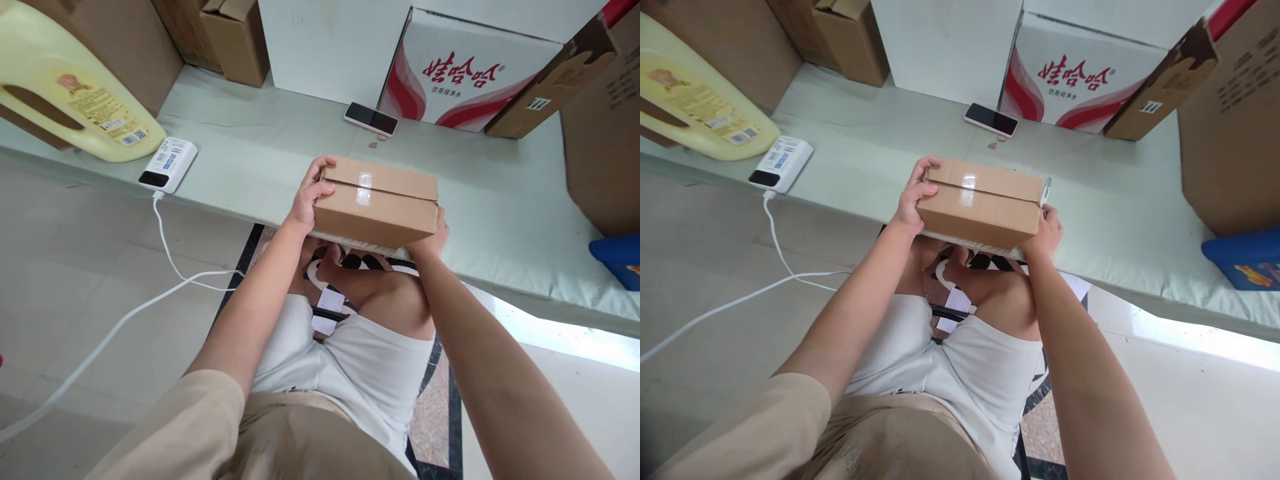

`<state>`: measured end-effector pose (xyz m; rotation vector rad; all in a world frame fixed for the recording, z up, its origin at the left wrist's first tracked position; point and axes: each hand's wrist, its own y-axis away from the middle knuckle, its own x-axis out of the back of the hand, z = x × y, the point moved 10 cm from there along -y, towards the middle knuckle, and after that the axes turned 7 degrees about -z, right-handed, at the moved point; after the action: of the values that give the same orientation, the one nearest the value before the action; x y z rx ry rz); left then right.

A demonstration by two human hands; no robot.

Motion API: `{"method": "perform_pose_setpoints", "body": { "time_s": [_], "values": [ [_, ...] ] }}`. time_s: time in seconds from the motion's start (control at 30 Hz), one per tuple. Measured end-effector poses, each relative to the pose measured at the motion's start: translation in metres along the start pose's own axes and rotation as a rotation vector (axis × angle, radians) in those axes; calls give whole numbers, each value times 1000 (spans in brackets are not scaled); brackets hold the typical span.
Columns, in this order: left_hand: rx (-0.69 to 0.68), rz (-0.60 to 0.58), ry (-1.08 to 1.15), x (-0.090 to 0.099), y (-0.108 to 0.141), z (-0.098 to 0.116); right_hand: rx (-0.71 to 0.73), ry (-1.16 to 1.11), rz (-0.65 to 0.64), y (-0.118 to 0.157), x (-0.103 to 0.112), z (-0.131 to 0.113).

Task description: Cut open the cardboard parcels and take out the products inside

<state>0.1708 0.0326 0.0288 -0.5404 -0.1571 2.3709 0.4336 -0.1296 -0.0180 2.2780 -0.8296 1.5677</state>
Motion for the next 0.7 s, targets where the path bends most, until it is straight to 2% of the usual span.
{"method": "perform_pose_setpoints", "body": {
  "time_s": [0.4,0.7],
  "values": [
    [-19,-39,-18,-1,3,0,-91,14,-124,7,3,-9],
    [13,-15,7,-1,12,3,-139,-110,-38,5,1,8]
  ]
}}
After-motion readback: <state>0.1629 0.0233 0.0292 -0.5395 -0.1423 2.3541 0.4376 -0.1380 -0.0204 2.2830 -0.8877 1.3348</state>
